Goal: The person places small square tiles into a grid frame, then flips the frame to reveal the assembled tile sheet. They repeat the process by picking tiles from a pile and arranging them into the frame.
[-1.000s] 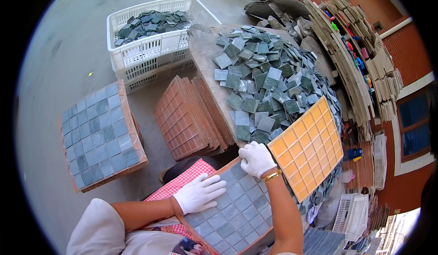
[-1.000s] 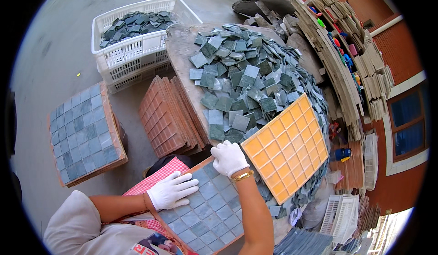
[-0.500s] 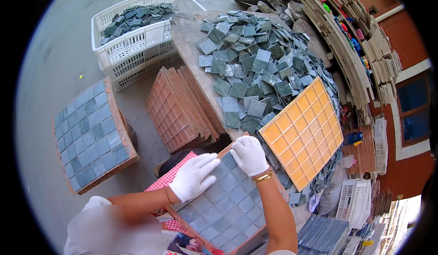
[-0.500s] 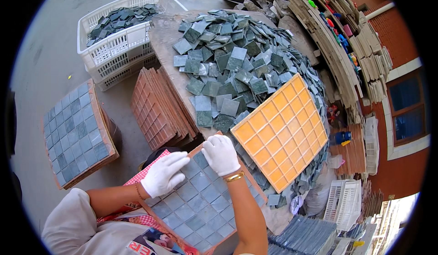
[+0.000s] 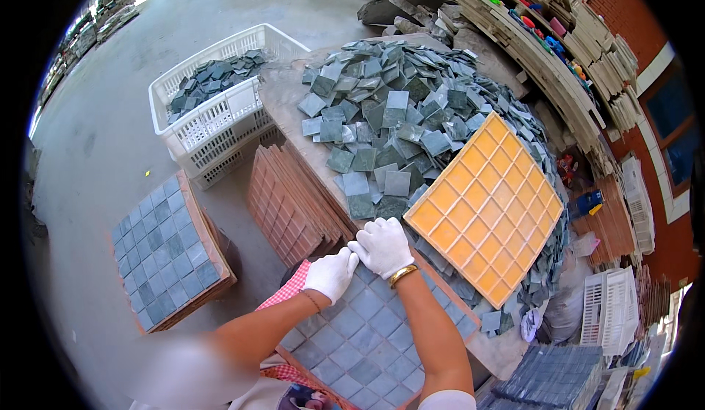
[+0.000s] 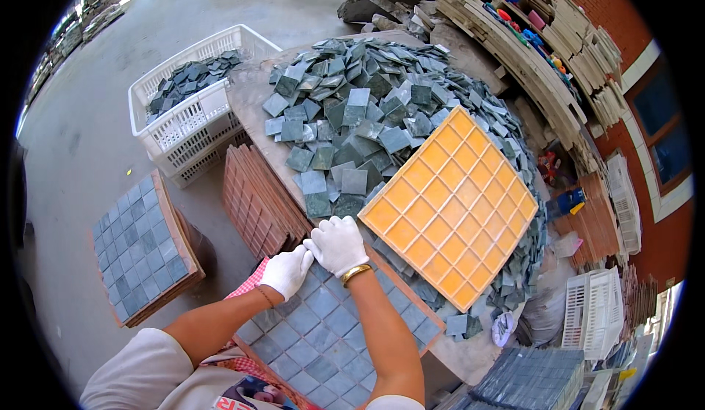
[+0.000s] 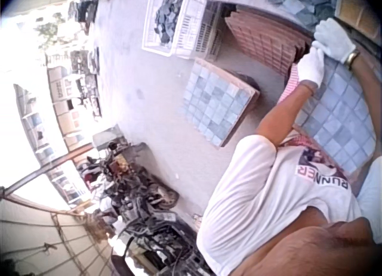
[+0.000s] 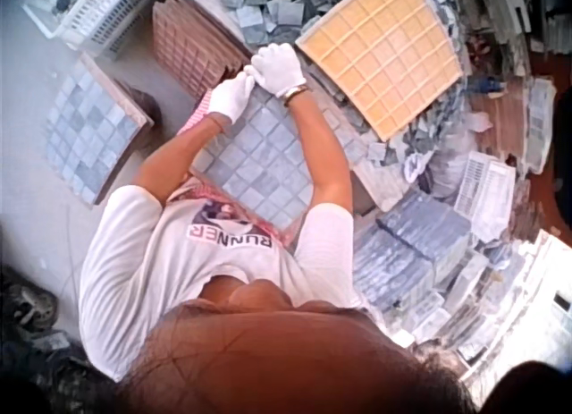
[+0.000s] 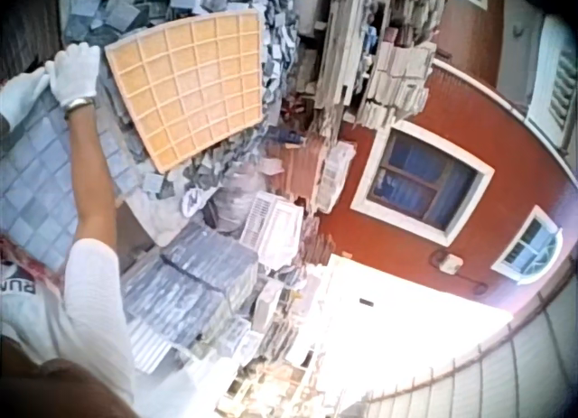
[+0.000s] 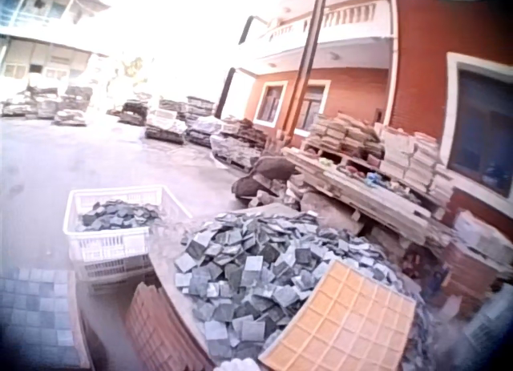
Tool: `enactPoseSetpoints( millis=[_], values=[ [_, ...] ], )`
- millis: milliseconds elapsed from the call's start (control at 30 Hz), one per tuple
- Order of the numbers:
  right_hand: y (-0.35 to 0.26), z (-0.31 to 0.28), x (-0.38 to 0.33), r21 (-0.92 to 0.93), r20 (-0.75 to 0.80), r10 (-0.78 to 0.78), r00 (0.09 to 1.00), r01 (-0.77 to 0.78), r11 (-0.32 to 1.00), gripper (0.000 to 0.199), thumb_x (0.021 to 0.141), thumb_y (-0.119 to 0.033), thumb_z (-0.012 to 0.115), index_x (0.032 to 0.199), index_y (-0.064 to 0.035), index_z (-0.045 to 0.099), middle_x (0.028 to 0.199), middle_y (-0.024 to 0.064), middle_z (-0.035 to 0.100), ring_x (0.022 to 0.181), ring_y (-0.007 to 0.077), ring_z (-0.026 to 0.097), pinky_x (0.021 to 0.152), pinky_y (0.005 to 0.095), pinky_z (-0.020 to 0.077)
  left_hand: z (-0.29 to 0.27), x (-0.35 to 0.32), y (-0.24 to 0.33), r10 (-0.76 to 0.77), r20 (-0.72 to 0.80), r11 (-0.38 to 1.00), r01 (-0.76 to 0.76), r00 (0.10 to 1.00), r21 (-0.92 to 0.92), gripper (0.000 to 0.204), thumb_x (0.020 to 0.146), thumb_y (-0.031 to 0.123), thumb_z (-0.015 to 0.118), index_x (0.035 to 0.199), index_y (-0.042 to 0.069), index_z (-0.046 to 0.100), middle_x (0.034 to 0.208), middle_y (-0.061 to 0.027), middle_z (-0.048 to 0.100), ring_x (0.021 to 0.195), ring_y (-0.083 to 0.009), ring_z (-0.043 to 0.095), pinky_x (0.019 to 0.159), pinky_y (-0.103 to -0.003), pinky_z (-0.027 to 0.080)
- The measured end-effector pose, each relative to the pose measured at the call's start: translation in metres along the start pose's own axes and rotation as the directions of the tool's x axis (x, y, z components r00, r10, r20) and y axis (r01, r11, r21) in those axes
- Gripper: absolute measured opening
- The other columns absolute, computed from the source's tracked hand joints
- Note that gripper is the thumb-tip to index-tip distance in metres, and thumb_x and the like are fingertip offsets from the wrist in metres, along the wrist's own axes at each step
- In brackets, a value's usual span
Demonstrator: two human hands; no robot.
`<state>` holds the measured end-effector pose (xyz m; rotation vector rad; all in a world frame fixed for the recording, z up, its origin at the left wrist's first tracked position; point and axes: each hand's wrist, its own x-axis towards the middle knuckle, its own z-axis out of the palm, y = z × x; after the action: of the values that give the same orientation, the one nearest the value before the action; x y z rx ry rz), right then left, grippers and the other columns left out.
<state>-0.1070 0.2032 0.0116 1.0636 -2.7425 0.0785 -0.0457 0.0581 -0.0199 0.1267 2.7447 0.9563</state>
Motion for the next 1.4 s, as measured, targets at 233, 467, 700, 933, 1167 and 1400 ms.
enactPoseSetpoints(
  millis=[233,467,700,933,1167,1400],
  values=[
    [-0.001,0.000,0.002,0.002,0.018,-0.021,1.000,0.021,1.000,0.032,0.086,-0.039,0.059,0.065,-0.0150,0.063,0.069,0.0027,0.059,0.073,0.0211,0.058,0.067,0.0375,0.0404,-0.002,-0.001,-0.002,-0.015,0.016,1.000,0.015,1.000,-0.013,0.036,0.098,0.038,0.041,0.100,0.005,0.055,0.076,-0.0214,0.066,0.072,-0.0399,0.065,0.065,-0.051,0.050],
    [0.003,-0.002,-0.014,0.215,-0.169,0.048,0.984,-0.010,0.976,0.025,0.082,-0.028,0.064,0.064,-0.0118,0.059,0.070,0.0042,0.058,0.072,0.0253,0.057,0.067,0.0397,0.0407,-0.006,-0.004,0.005,-0.016,0.087,0.998,0.021,0.996,-0.053,0.032,0.099,0.037,0.042,0.099,0.006,0.052,0.071,-0.0223,0.063,0.070,-0.0416,0.063,0.062,-0.053,0.048],
    [-0.019,-0.005,-0.049,0.168,-0.143,0.485,0.863,-0.461,0.871,0.063,0.073,-0.036,0.075,0.124,-0.0076,0.051,0.122,0.0125,0.054,0.111,0.0333,0.052,0.092,0.0432,0.0430,-0.008,-0.003,0.003,-0.024,0.057,0.992,0.031,0.998,-0.124,0.033,0.099,0.037,0.042,0.092,0.006,0.052,0.072,-0.0221,0.064,0.070,-0.0423,0.063,0.063,-0.053,0.048],
    [-0.023,0.012,-0.042,-0.079,-0.139,0.549,0.824,-0.562,0.823,0.070,0.073,-0.044,0.075,0.127,-0.0093,0.048,0.115,0.0135,0.052,0.104,0.0326,0.053,0.085,0.0435,0.0458,-0.006,-0.002,0.001,0.003,0.030,0.989,0.001,1.000,-0.147,0.033,0.099,0.037,0.042,0.093,0.006,0.052,0.073,-0.0221,0.064,0.072,-0.0417,0.063,0.063,-0.053,0.049],
    [-0.031,0.005,-0.034,-0.256,-0.136,0.440,0.888,-0.460,0.850,0.052,0.079,-0.035,0.071,0.118,-0.0084,0.049,0.105,0.0141,0.053,0.092,0.0311,0.057,0.077,0.0430,0.0487,-0.006,-0.002,0.000,0.008,0.028,0.990,-0.004,1.000,-0.144,0.033,0.098,0.037,0.042,0.094,0.006,0.052,0.074,-0.0224,0.065,0.073,-0.0423,0.063,0.065,-0.053,0.049],
    [-0.007,0.002,-0.035,-0.157,-0.312,0.342,0.886,-0.403,0.902,0.017,0.089,-0.023,0.061,0.095,-0.0108,0.051,0.072,0.0037,0.055,0.067,0.0228,0.059,0.053,0.0352,0.0470,-0.006,-0.006,0.000,-0.009,0.032,0.994,0.013,0.999,-0.108,0.034,0.098,0.037,0.044,0.092,0.006,0.053,0.076,-0.0209,0.066,0.072,-0.0391,0.066,0.063,-0.050,0.051]
  ],
)
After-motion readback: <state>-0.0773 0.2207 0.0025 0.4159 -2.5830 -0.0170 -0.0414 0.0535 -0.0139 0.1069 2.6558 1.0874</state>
